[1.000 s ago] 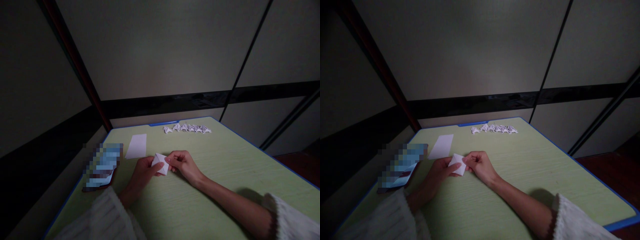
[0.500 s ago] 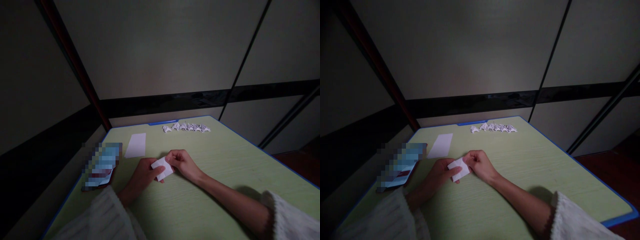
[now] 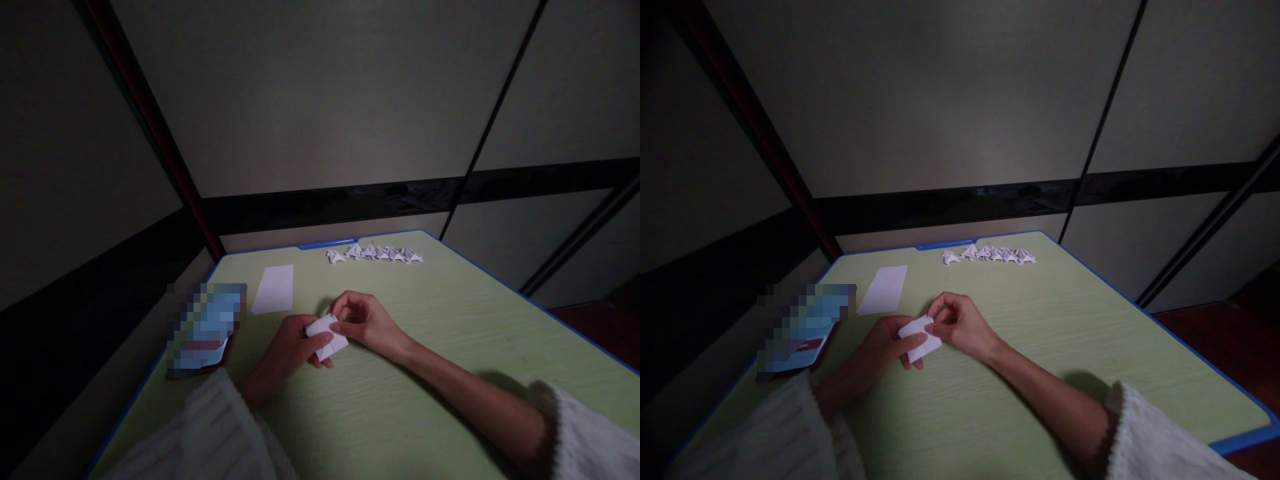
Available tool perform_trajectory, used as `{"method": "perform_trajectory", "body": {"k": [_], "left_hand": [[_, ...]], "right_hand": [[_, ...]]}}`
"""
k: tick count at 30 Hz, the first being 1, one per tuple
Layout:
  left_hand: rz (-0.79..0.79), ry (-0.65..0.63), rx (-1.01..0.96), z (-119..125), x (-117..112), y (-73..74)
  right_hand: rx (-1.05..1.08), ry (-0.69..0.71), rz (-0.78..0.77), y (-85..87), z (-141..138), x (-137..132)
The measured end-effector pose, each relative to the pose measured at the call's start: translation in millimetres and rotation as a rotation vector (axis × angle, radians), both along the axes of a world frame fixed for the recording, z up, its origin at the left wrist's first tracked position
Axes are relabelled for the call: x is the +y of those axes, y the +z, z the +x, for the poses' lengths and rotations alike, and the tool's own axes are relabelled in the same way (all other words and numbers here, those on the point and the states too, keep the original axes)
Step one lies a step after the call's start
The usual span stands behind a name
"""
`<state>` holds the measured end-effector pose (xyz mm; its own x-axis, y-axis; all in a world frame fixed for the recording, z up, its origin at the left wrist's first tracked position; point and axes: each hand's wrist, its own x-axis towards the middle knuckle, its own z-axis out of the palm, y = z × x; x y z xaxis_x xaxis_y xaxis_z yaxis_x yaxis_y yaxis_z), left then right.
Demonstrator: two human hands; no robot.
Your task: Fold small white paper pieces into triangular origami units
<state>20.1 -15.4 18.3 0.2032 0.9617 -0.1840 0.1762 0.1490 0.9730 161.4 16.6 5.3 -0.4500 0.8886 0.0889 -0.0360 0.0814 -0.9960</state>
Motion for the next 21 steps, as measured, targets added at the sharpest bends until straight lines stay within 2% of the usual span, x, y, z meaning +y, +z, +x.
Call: {"method": "perform_trajectory", "body": {"k": [5, 14, 21], "left_hand": [[-0.004, -0.038, 0.021, -1, 1, 0.5], [-0.059, -0.095, -0.003, -5, 1, 4.1], [-0.051, -0.183, -0.086, -12, 2, -1.8]], "right_hand": [[-0.003, 0.067, -0.009, -0.5, 2, 1], [0.047, 0.075, 0.166, 3.9, 5, 1], [-0.017, 0.233, 0.276, 8.0, 16, 5]]}}
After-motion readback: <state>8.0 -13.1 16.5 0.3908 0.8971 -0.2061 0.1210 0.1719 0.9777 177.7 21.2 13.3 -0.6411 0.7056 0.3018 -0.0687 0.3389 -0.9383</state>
